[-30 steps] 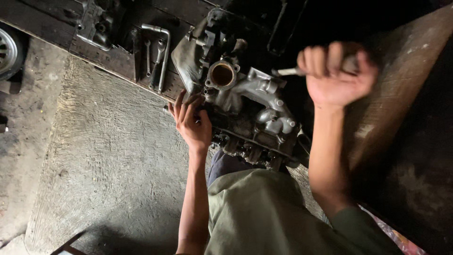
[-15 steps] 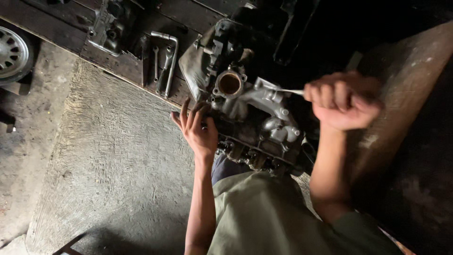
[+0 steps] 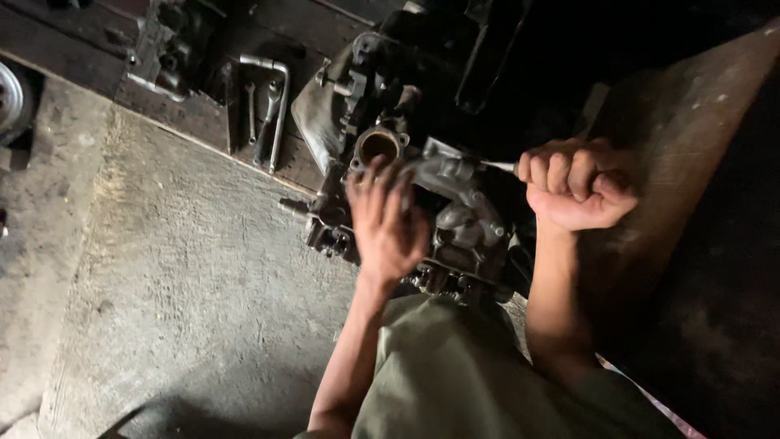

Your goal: The person uses a wire brush to scrub the surface of a disassembled engine part resting on a workbench. The person repeatedly scrubs various areas of the part, including the intake manifold and cylinder head, to remove grime.

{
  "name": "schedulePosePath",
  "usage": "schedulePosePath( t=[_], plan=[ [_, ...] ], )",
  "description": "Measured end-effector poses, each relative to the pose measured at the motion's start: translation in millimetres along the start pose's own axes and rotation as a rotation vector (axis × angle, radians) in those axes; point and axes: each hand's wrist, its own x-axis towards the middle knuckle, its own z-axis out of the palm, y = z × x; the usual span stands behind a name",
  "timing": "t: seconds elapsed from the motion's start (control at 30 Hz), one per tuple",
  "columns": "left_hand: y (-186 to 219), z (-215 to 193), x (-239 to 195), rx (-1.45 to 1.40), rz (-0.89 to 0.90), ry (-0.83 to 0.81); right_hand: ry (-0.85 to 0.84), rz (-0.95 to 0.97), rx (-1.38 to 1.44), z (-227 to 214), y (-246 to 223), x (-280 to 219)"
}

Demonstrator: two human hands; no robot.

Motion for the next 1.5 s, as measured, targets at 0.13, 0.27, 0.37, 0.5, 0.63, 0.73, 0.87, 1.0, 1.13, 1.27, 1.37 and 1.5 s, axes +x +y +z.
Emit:
schedulePosePath(
  t=[0.13,0.27,0.37,0.5,0.63,0.73,0.87,1.0,1.13,1.27,1.37,1.5],
  plan=[
    [17,13,11,-0.04,-0.016,-0.112,0.094,-0.047,0.132,-12,-11,-13],
    [18,19,17,-0.03,-0.039,-0.118,0.151,-0.058,0.221,-14,1,-21],
    [18,21,21,-0.053,-0.05,-0.11,0.19,0.07,0.173,1,35,-12],
    [15,12,23,-0.083,-0.062,-0.122,0.065,0.033,0.042,14,28,-1],
    [9,8,20,-0.105,-0.041,-0.175,0.085,0.019,-0.013,5,-6,0],
    [7,7,19,-0.079,-0.029,-0.202,0.098,0.036,0.066,6,10,4],
    [6,8,20,-0.109,-0.026,-0.204,0.097,0.014,-0.033,16,14,-4],
    [5,3,19,-0.158,-0.037,-0.215,0.074,0.014,-0.187,10,-7,-6],
    [6,5,20,-0.131,-0.033,-0.2,0.121,0.02,0.064,7,0,-10],
    [3,6,21,-0.142,-0.02,-0.209,0.04,0.014,0.035,11,5,-1],
    [6,0,16,-0.163,-0.038,-0.222,0.069,0.114,-0.624,16,-15,-4],
    [5,4,21,-0.15,-0.047,-0.219,0.153,-0.004,-0.014,7,-8,-18]
  ],
)
